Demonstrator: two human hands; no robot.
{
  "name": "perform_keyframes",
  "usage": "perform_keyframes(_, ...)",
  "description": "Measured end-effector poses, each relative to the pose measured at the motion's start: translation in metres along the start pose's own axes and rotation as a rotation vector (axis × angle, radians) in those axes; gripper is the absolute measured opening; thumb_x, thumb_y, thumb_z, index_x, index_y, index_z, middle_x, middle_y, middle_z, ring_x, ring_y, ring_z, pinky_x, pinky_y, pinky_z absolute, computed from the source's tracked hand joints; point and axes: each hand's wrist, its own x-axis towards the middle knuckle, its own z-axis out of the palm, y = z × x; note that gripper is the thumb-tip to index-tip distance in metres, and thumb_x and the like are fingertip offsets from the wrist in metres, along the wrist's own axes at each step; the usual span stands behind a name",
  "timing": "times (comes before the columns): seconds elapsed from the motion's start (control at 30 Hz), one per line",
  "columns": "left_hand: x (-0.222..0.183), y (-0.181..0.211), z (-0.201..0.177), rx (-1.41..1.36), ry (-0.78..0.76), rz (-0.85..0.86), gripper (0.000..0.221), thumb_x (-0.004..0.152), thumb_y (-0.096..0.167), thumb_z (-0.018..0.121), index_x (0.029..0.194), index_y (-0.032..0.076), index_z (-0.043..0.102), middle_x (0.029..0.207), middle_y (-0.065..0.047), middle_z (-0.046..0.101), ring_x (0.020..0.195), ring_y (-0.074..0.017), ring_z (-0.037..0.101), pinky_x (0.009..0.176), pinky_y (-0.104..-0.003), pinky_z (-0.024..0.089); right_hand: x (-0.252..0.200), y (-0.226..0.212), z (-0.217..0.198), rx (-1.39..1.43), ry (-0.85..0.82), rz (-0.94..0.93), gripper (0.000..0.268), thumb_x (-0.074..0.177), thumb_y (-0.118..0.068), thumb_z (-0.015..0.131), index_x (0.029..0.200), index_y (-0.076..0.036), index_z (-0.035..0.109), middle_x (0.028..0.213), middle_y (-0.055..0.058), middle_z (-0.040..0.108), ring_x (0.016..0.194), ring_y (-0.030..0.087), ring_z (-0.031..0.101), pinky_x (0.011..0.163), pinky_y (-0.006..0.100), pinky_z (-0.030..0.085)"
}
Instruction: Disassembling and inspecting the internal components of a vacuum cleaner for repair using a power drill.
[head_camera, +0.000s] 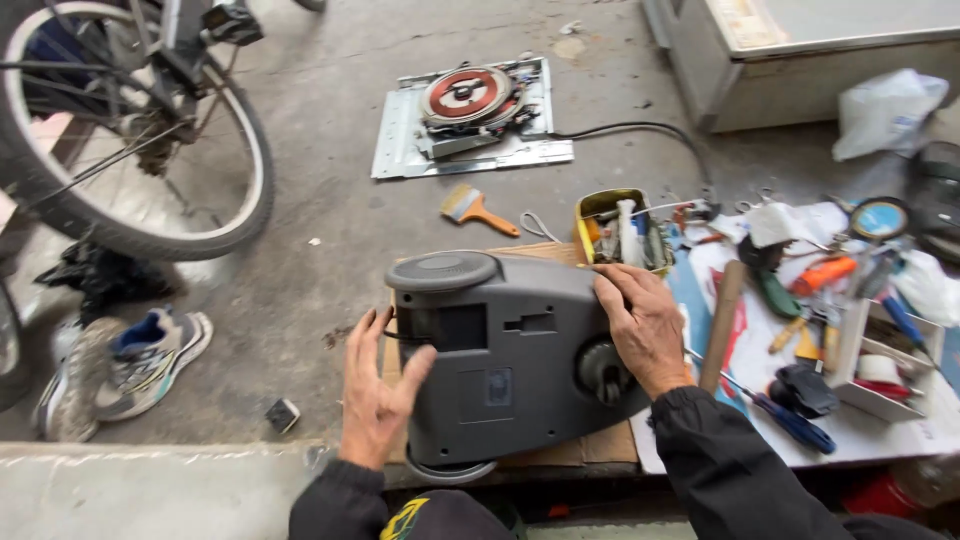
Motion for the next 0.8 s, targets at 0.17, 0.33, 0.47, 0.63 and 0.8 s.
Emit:
perform_keyframes(0.17,-0.001,0.032,0.017,0.105,-0.225,-0.153,0.107,0.091,0.059,0.076,0.176,0.019,0.026,0.187,-0.016,0.01,0.172,-0.0347,0.01,0.134,-0.059,0.019,0.003,0.0,-0.031,0.443,-0.03,0.335,0.049,0.105,-0.039,0.055,0.136,-0.011,0.08,0.146,0.002,0.076,0.141,0.015,0.064,0.124,0.029,0.042)
perform_keyframes(0.33,0.013,0.036,0.022,-0.086,-0.165,-0.426,0.126,0.084,0.064,0.074,0.178,0.018,0.004,0.189,-0.005,0.007,0.174,-0.0217,0.008,0.137,-0.046,0.014,-0.02,-0.004,-0.049,0.592,-0.118,0.718,0.079,0.095,-0.058,0.055,0.164,-0.02,0.056,0.172,-0.002,0.054,0.158,0.015,0.047,0.131,0.035,0.033)
perform_keyframes(0.47,0.034,0.043,0.024,-0.064,-0.188,-0.52,0.128,0.079,0.075,0.065,0.179,0.021,0.006,0.189,-0.004,0.01,0.173,-0.0233,0.013,0.137,-0.047,0.019,-0.027,-0.016,-0.058,0.624,-0.066,0.775,0.081,0.095,-0.052,0.063,0.165,-0.014,0.054,0.176,0.002,0.051,0.163,0.016,0.043,0.135,0.038,0.029)
perform_keyframes(0.63,0.066,0.034,0.026,0.134,-0.198,-0.454,0.107,0.09,0.077,0.053,0.177,0.02,0.025,0.184,-0.006,0.028,0.168,-0.0262,0.028,0.133,-0.05,0.025,-0.061,-0.052,-0.067,0.635,-0.018,0.902,0.073,0.097,-0.046,0.063,0.161,-0.011,0.059,0.169,0.003,0.06,0.156,0.019,0.054,0.129,0.038,0.042)
perform_keyframes(0.8,0.041,0.034,0.053,0.368,-0.255,0.0,0.104,0.096,0.081,0.046,0.175,0.015,0.029,0.182,-0.02,0.025,0.168,-0.0369,0.023,0.132,-0.064,0.014,-0.098,-0.058,-0.065,0.655,-0.048,0.993,0.092,0.089,-0.056,0.062,0.172,-0.019,0.045,0.176,0.002,0.049,0.16,0.022,0.049,0.127,0.047,0.044)
